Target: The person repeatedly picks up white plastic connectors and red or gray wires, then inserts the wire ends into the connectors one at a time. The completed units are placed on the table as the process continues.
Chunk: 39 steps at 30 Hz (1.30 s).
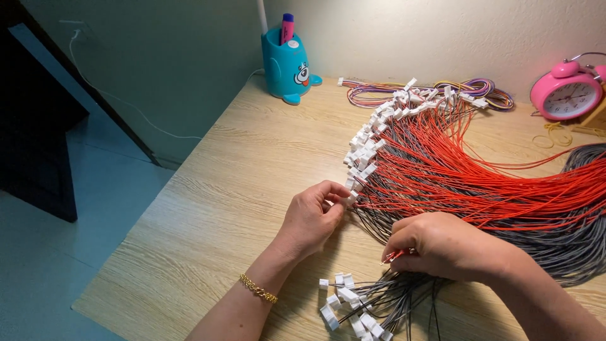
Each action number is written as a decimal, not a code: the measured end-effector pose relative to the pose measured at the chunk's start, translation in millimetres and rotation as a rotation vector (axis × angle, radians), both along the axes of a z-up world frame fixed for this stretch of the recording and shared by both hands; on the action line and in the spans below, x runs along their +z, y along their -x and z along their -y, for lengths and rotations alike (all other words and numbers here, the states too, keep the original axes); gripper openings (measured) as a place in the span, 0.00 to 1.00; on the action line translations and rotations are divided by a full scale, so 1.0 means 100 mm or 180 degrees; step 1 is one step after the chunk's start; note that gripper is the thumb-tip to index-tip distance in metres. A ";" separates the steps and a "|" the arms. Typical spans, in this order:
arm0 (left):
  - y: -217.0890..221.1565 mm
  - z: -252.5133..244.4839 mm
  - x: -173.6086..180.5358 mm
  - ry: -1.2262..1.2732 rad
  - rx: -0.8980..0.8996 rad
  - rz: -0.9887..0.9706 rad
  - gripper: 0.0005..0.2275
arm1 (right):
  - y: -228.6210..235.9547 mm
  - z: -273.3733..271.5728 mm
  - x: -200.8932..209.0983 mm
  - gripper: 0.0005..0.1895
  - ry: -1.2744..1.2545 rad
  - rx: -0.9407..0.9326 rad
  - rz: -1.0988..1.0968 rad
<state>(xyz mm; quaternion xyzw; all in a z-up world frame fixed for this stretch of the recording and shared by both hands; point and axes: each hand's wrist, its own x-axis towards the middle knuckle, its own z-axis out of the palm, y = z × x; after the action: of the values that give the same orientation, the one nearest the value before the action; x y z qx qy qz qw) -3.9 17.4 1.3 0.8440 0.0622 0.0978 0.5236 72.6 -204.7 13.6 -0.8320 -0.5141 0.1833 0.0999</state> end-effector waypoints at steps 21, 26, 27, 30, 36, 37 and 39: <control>0.82 0.27 0.33 -0.2005 -0.0947 -0.0902 0.25 | 0.10 -0.14 -0.07 0.09 0.0475 -0.0049 0.0632; 0.94 0.36 0.27 -0.1916 -0.0840 -0.0679 0.20 | 0.11 -0.16 -0.06 0.06 0.0346 -0.0303 0.0561; 0.97 0.38 0.27 -0.1850 -0.0781 -0.0631 0.18 | 0.11 -0.16 -0.05 0.05 0.0235 -0.0354 0.0587; 1.04 0.37 0.23 -0.1468 -0.0610 -0.0070 0.10 | 0.03 -0.12 -0.11 0.06 -0.0018 -0.0392 0.0495; 1.14 0.36 0.05 -0.1235 -0.0776 0.0096 0.08 | -0.04 -0.11 -0.16 0.07 -0.0131 -0.0774 0.0465; 1.13 0.35 0.07 -0.1235 -0.0778 0.0103 0.08 | -0.05 -0.09 -0.17 0.07 -0.0131 -0.0777 0.0472; 1.10 0.33 0.12 -0.1045 -0.0564 -0.0098 0.09 | -0.06 -0.08 -0.18 0.06 -0.0422 -0.0832 0.0378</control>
<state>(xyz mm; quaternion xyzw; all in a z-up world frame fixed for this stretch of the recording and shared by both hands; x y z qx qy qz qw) -114.1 -15.9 13.7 0.9217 -0.0211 0.0473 0.3844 78.5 -196.8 -4.1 -0.8927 -0.4174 0.0849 0.1471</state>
